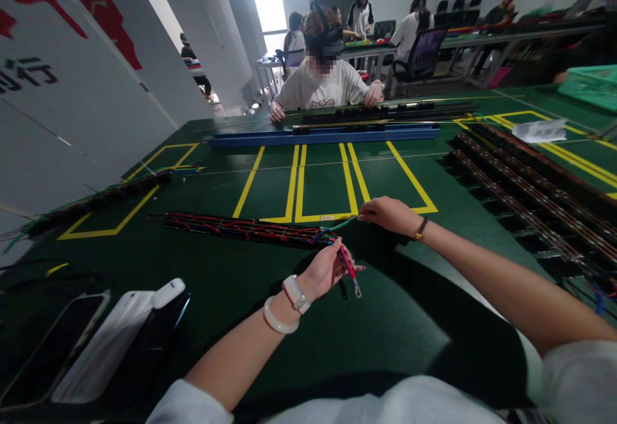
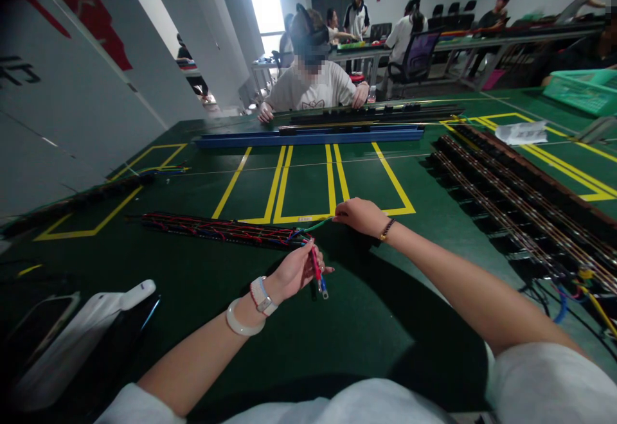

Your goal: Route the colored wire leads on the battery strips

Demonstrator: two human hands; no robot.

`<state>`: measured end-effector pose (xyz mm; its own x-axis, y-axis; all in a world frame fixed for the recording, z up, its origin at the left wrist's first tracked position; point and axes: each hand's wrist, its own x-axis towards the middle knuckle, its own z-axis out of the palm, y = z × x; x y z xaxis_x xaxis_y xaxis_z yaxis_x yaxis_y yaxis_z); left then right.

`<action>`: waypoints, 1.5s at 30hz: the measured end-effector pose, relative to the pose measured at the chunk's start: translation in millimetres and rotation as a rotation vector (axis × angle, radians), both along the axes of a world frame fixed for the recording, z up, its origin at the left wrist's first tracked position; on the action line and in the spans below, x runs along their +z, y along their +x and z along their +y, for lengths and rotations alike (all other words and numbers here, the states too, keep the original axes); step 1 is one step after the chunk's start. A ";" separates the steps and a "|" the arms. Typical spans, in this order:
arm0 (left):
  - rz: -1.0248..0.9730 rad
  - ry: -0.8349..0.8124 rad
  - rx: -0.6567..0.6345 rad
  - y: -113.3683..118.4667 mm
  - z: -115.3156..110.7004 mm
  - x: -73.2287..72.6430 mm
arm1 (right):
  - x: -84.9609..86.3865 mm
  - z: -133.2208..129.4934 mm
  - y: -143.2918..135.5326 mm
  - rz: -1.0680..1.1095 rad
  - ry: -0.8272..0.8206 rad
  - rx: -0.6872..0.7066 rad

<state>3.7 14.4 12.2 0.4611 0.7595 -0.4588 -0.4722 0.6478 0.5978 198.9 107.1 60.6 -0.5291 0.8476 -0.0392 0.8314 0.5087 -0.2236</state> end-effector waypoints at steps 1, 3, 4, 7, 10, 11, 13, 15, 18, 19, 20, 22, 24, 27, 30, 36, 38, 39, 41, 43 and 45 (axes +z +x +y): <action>-0.002 0.002 -0.020 -1.1 0.4 0.0 | -1.4 4.8 -2.7 -0.023 0.027 0.007; -0.018 0.010 -0.072 -3.1 1.1 -0.4 | -4.8 15.8 -9.0 -0.055 0.070 0.014; -0.027 0.013 -0.093 -3.8 1.5 -0.6 | -6.7 21.8 -12.3 -0.066 0.086 0.019; -0.037 0.004 -0.102 -3.9 2.2 -1.2 | -11.1 39.6 -19.1 -0.054 0.111 0.077; -0.048 -0.010 -0.065 -1.7 2.4 -2.3 | -14.1 49.2 -16.7 -0.008 0.115 0.198; -0.056 -0.008 -0.056 -0.8 2.5 -2.7 | -15.2 48.6 -13.8 0.002 0.121 0.233; -0.059 -0.001 -0.032 0.9 2.6 -2.9 | -17.6 40.3 -5.9 0.018 0.173 0.279; -0.051 0.001 -0.020 2.2 2.7 -1.9 | -20.4 23.0 3.0 0.047 0.280 0.279; -0.070 -0.010 -0.026 3.0 2.7 1.2 | -25.7 -13.7 14.7 0.103 0.425 0.281; -0.083 -0.011 -0.029 3.1 2.6 2.1 | -27.8 -26.6 17.5 0.117 0.440 0.303; -0.093 -0.011 -0.025 3.3 2.6 2.5 | -30.2 -38.9 19.5 0.129 0.438 0.340; -0.093 -0.013 -0.001 4.0 2.6 2.1 | -35.4 -59.9 20.7 0.143 0.411 0.434; -0.071 -0.013 0.032 5.4 2.5 0.4 | -40.3 -73.8 18.2 0.154 0.383 0.505; -0.030 -0.007 0.069 7.7 1.4 -1.9 | -44.4 -80.2 10.6 0.173 0.365 0.529; -0.053 -0.010 0.089 8.0 -1.2 -2.3 | -42.9 -75.2 2.7 0.199 0.356 0.512; -0.136 0.055 0.061 7.2 -5.2 -8.9 | -28.6 -62.5 -10.7 0.282 0.339 0.440; -0.069 0.089 0.076 8.8 -5.3 -12.3 | -22.8 -59.5 -15.7 0.299 0.318 0.429; -0.030 0.108 0.079 9.6 -5.2 -13.4 | -19.6 -57.9 -18.5 0.306 0.308 0.427; 0.037 0.140 0.069 10.6 -5.0 -13.8 | -12.1 -54.3 -25.8 0.317 0.296 0.428; 0.069 0.163 0.033 10.3 -4.8 -12.5 | -2.9 -49.7 -36.5 0.312 0.300 0.434; 0.079 0.186 -0.009 9.0 -4.7 -11.3 | 6.8 -44.1 -52.3 0.278 0.317 0.435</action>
